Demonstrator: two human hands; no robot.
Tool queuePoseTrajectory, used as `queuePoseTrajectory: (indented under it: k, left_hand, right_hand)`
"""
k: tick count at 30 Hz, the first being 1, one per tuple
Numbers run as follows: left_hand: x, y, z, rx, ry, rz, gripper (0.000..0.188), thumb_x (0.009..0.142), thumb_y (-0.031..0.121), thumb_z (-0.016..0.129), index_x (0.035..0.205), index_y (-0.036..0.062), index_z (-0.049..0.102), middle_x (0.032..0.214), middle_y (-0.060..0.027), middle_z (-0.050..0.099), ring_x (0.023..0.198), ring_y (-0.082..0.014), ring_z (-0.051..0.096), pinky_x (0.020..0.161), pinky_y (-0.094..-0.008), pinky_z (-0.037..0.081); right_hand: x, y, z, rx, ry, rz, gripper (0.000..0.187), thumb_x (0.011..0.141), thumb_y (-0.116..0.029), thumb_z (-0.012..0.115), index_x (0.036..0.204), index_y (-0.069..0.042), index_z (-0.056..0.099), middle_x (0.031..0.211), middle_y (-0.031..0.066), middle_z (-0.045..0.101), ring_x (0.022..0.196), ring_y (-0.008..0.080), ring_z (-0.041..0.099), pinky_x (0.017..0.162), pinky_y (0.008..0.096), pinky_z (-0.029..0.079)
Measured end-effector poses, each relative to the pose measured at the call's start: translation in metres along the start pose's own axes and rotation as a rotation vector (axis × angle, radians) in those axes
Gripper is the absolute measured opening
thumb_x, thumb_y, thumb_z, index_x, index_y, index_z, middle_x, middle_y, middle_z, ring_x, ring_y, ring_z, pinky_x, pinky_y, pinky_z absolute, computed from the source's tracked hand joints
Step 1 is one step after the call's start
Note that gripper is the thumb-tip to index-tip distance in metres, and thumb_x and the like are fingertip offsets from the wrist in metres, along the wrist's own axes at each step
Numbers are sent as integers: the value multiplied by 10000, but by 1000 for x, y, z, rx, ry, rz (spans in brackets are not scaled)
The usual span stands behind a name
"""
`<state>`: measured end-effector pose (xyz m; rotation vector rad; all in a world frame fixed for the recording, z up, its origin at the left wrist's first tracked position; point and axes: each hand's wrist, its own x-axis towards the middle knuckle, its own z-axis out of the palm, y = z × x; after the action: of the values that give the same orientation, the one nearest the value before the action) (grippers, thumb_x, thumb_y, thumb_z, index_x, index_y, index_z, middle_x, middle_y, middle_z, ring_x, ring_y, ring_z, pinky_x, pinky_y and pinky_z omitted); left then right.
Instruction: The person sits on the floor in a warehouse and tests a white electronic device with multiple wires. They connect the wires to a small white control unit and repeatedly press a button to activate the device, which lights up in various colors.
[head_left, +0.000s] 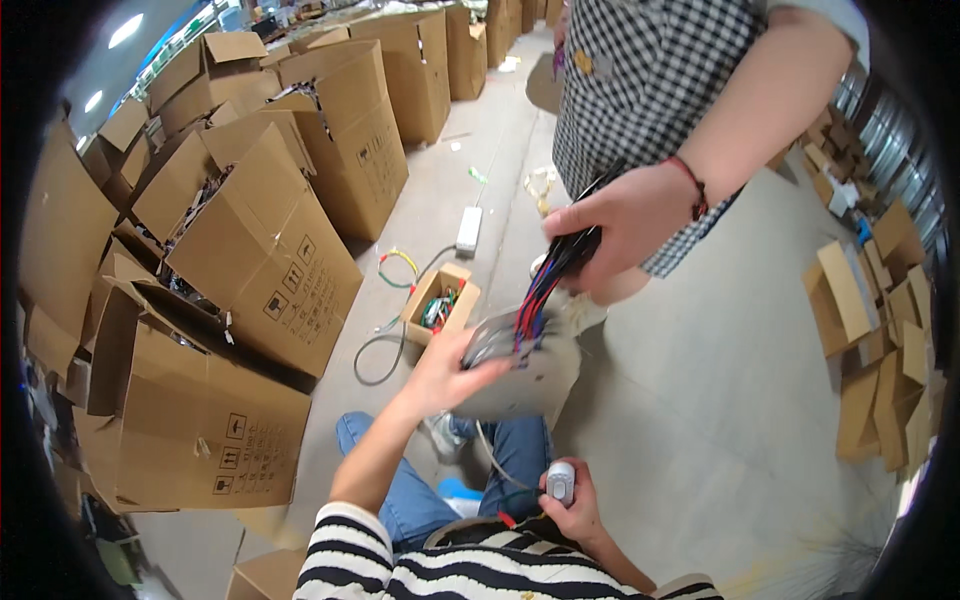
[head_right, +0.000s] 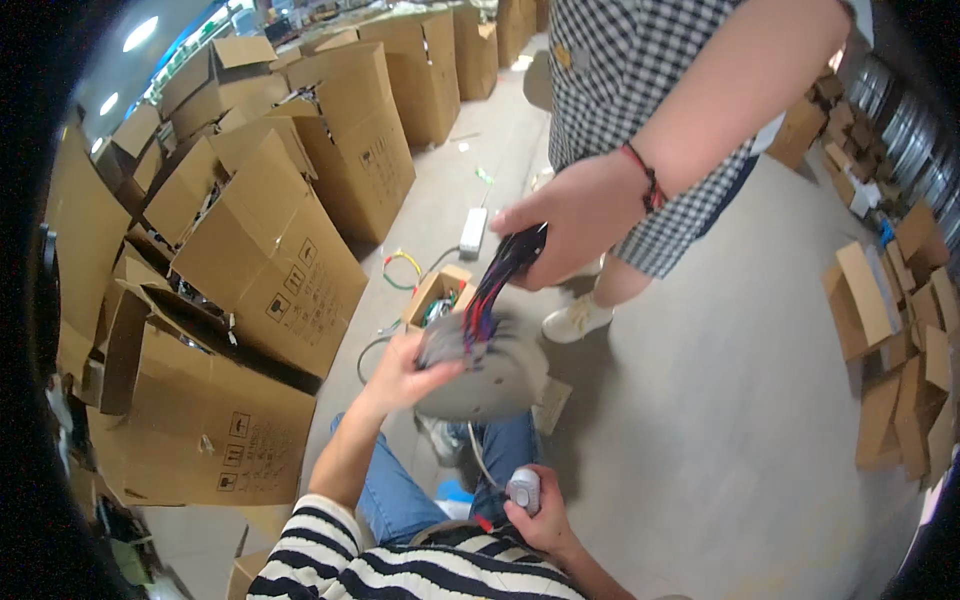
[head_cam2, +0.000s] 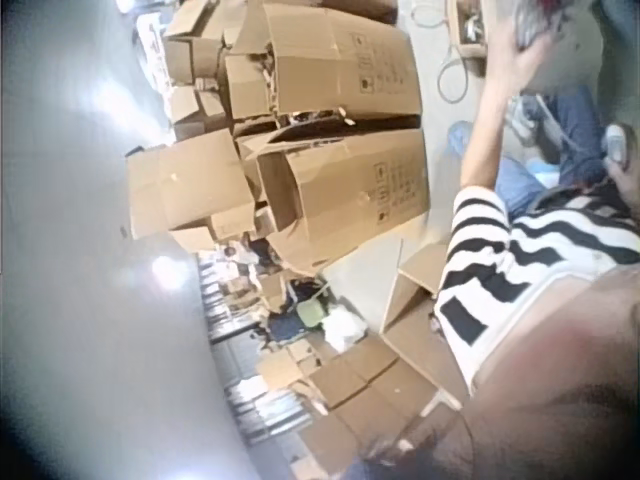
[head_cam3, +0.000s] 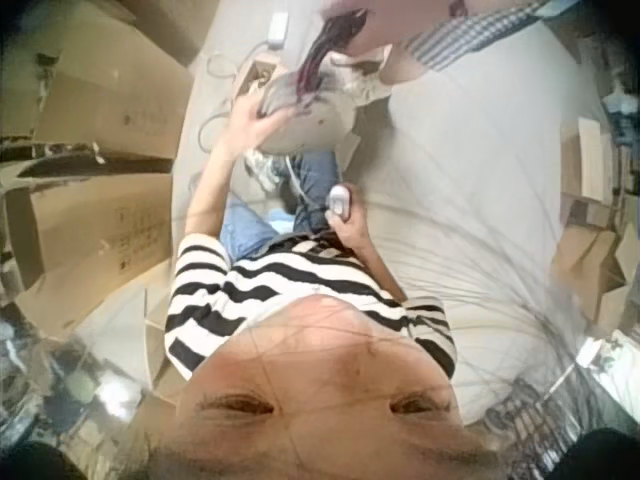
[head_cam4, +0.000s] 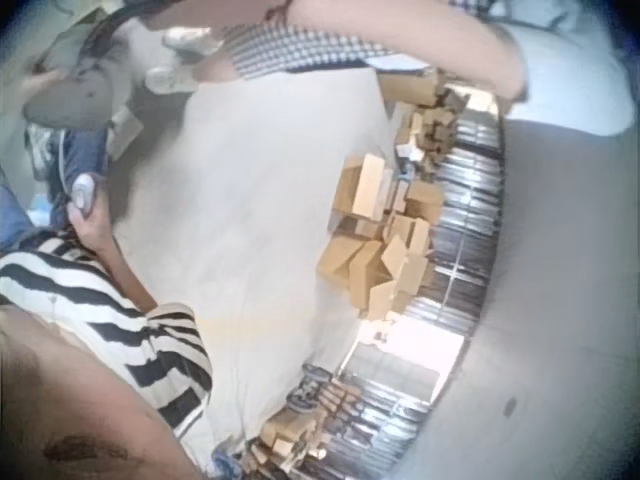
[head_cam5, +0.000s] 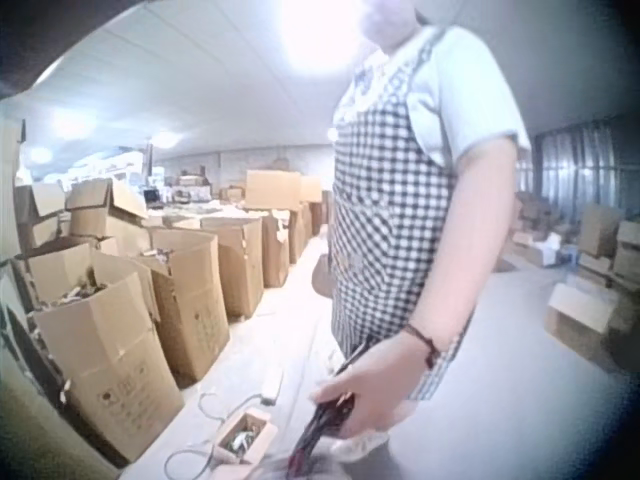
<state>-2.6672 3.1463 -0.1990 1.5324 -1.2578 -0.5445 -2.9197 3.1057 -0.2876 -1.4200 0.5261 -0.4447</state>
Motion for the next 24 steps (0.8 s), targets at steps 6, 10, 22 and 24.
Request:
queuePoseTrajectory:
  k: [6,10,22,24]
  left_hand:
    - [-90,8,-36,195,214,-106,275,665,99,616,920,15,559,759,-104,580,649,-187,563,606,-266,431]
    - [-146,3,-48,326,338,-112,309,631,69,624,927,10,557,773,-116,581,659,-224,572,604,-275,439]
    - [-256,-12,-63,372,641,-282,298,630,14,598,923,-16,552,756,-112,573,640,-179,548,599,-252,425]
    - [-263,-11,-61,359,689,-271,283,634,15,597,912,-18,552,751,-112,571,636,-184,545,598,-253,424]
  right_hand:
    - [-1,4,12,196,-192,76,400,698,32,528,1041,-44,336,829,58,493,658,94,486,544,218,417]
    - [2,-5,33,153,-227,132,388,716,10,534,1048,-40,341,826,45,492,666,85,482,562,215,416]
    - [143,-65,110,-37,-301,-285,374,629,-2,518,985,-19,406,745,33,486,638,99,495,555,220,419]
    - [176,-87,111,-59,-251,-340,341,628,-12,506,958,-18,416,732,30,482,624,93,471,545,216,398]
